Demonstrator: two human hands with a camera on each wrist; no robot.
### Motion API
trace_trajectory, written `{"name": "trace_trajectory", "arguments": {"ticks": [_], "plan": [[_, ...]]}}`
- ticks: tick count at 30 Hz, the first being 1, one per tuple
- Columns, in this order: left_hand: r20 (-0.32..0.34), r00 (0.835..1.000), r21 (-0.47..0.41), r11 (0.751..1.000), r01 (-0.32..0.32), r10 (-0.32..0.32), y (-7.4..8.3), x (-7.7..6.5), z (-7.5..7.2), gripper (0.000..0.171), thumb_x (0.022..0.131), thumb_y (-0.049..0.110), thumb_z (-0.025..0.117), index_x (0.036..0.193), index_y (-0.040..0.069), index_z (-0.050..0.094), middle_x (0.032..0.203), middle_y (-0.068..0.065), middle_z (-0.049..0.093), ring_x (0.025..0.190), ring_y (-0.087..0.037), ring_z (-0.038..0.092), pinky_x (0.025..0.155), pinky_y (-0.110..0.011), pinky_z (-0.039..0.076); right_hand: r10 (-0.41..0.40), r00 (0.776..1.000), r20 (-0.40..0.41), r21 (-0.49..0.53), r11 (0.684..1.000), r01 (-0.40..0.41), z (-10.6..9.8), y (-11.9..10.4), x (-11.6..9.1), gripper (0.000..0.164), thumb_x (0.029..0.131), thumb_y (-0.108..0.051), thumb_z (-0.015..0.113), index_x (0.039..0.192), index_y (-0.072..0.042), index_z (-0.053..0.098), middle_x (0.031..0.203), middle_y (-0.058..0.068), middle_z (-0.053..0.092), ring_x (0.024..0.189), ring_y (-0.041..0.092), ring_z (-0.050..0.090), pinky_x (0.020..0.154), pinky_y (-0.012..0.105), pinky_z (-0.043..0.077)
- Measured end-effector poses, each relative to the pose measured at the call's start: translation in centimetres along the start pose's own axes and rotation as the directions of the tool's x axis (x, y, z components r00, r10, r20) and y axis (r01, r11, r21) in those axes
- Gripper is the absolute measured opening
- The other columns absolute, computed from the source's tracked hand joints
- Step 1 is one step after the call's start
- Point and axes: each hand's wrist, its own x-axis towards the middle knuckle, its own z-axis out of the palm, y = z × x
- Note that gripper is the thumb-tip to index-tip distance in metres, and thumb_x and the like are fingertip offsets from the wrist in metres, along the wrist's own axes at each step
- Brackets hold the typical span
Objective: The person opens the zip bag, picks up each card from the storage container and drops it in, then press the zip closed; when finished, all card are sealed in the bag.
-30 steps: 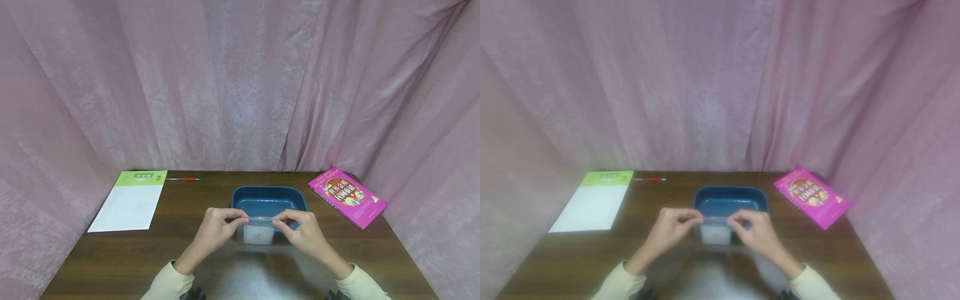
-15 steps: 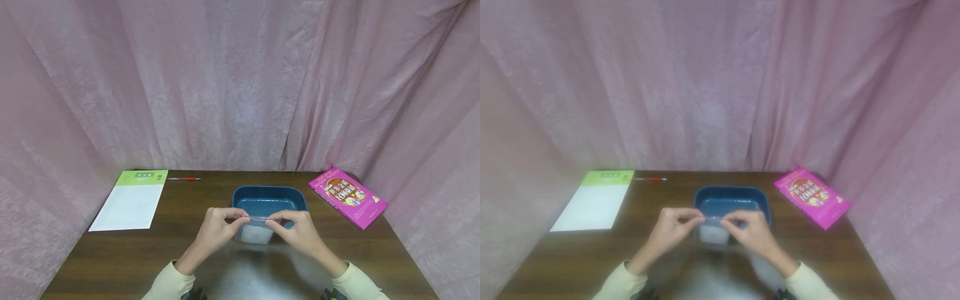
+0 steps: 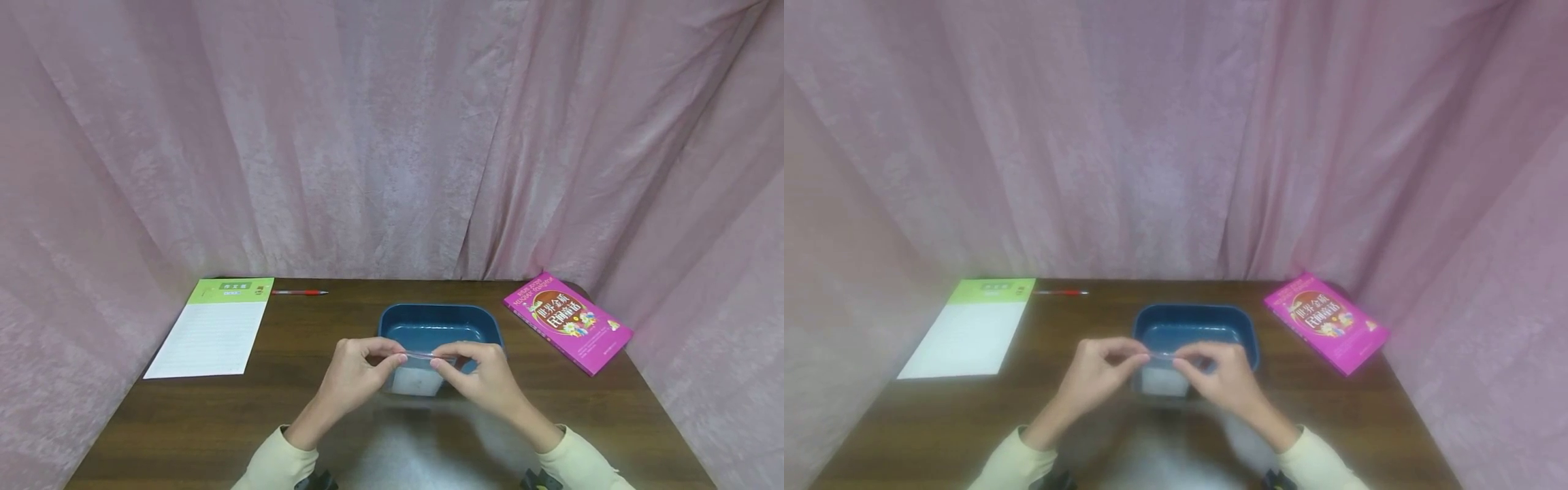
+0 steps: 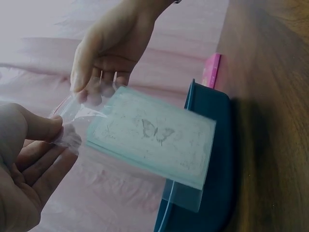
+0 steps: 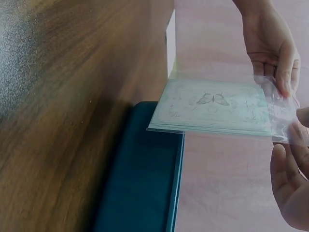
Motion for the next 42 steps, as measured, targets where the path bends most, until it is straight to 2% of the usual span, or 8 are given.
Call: {"name": "trace_trajectory", "arguments": {"ticks": [5, 11, 16, 21, 25, 31, 37, 42], "plan": [[0.016, 1.0, -0.016, 1.0, -0.018, 0.019, -0.11, -0.06, 0.09, 0.005, 0.088, 0.015, 0.081, 0.09, 0.011, 0.079, 0.085, 0.009, 0.077, 0.071, -0.003, 0.071, 0.065, -0.025, 0.059, -0.017, 1.0, 0.001, -0.015, 1.0, 0.017, 0.35, 0.11, 0.06, 0.01, 0.088, -0.01, 0.08, 0.093, -0.018, 0.08, 0.087, -0.009, 0.076, 0.071, 0.003, 0.065, 0.064, 0.024, 0.056], [0.087, 0.995, -0.016, 0.998, -0.054, 0.056, -0.22, 0.04, -0.04, 0.01, 0.089, 0.017, 0.08, 0.096, 0.012, 0.077, 0.088, 0.011, 0.076, 0.077, -0.002, 0.071, 0.067, -0.028, 0.059, -0.095, 0.996, 0.0, -0.043, 0.995, 0.094, 0.3, -0.14, 0.19, 0.006, 0.089, -0.009, 0.078, 0.092, -0.014, 0.078, 0.081, -0.009, 0.071, 0.071, 0.004, 0.062, 0.062, 0.024, 0.055], [0.148, 0.986, -0.027, 0.997, -0.078, 0.081, -0.35, 0.19, 0.04, 0.017, 0.089, 0.025, 0.08, 0.102, 0.014, 0.077, 0.092, 0.012, 0.075, 0.08, -0.002, 0.07, 0.067, -0.028, 0.058, -0.098, 0.995, -0.023, -0.033, 0.995, 0.097, 0.45, -0.31, 0.12, 0.006, 0.086, -0.009, 0.081, 0.092, -0.01, 0.079, 0.083, -0.006, 0.075, 0.07, 0.005, 0.063, 0.062, 0.023, 0.054], [0.183, 0.976, 0.002, 0.992, -0.125, 0.122, -0.41, 0.32, 0.16, 0.012, 0.092, 0.025, 0.077, 0.101, 0.017, 0.079, 0.092, 0.011, 0.074, 0.079, -0.002, 0.067, 0.066, -0.025, 0.056, -0.092, 0.995, -0.021, -0.014, 0.996, 0.092, 0.68, -0.38, 0.06, 0.014, 0.083, -0.005, 0.083, 0.094, -0.013, 0.081, 0.085, -0.004, 0.077, 0.07, 0.005, 0.066, 0.061, 0.026, 0.055], [0.161, 0.973, 0.028, 0.984, -0.174, 0.167, -0.61, 0.35, 0.26, 0.009, 0.093, 0.023, 0.075, 0.098, 0.017, 0.079, 0.088, 0.011, 0.072, 0.075, -0.001, 0.063, 0.064, -0.023, 0.055, -0.068, 0.998, 0.012, -0.014, 0.998, 0.068, 0.53, -0.33, -0.06, 0.012, 0.085, -0.007, 0.082, 0.095, -0.014, 0.08, 0.087, -0.005, 0.078, 0.071, 0.004, 0.066, 0.06, 0.028, 0.056], [0.076, 0.972, 0.089, 0.97, -0.227, 0.221, -0.81, 0.24, 0.26, 0.005, 0.089, 0.015, 0.079, 0.093, 0.013, 0.08, 0.076, 0.01, 0.065, 0.067, -0.002, 0.054, 0.057, -0.02, 0.05, -0.03, 0.999, 0.025, -0.001, 1.0, 0.03, 0.1, -0.2, -0.36, 0.012, 0.086, -0.009, 0.081, 0.092, -0.018, 0.08, 0.087, -0.008, 0.077, 0.073, 0.003, 0.066, 0.062, 0.025, 0.056], [0.049, 0.976, 0.107, 0.97, -0.218, 0.214, -0.75, 0.21, 0.09, 0.004, 0.087, 0.012, 0.08, 0.091, 0.013, 0.081, 0.073, 0.012, 0.062, 0.065, -0.002, 0.049, 0.055, -0.019, 0.045, -0.026, 0.999, 0.029, 0.002, 1.0, 0.026, 0.15, -0.15, -0.46, 0.012, 0.087, -0.008, 0.08, 0.095, -0.017, 0.08, 0.088, -0.005, 0.078, 0.074, 0.004, 0.067, 0.064, 0.024, 0.055], [0.04, 0.981, 0.082, 0.978, -0.194, 0.191, -0.86, 0.23, -0.07, 0.01, 0.084, 0.013, 0.082, 0.093, 0.017, 0.081, 0.081, 0.011, 0.072, 0.07, -0.002, 0.058, 0.059, -0.021, 0.05, -0.021, 1.0, 0.005, -0.001, 1.0, 0.021, 0.09, -0.28, -0.35, 0.01, 0.087, -0.009, 0.081, 0.094, -0.016, 0.08, 0.088, -0.005, 0.078, 0.073, 0.004, 0.067, 0.064, 0.024, 0.056]]}}
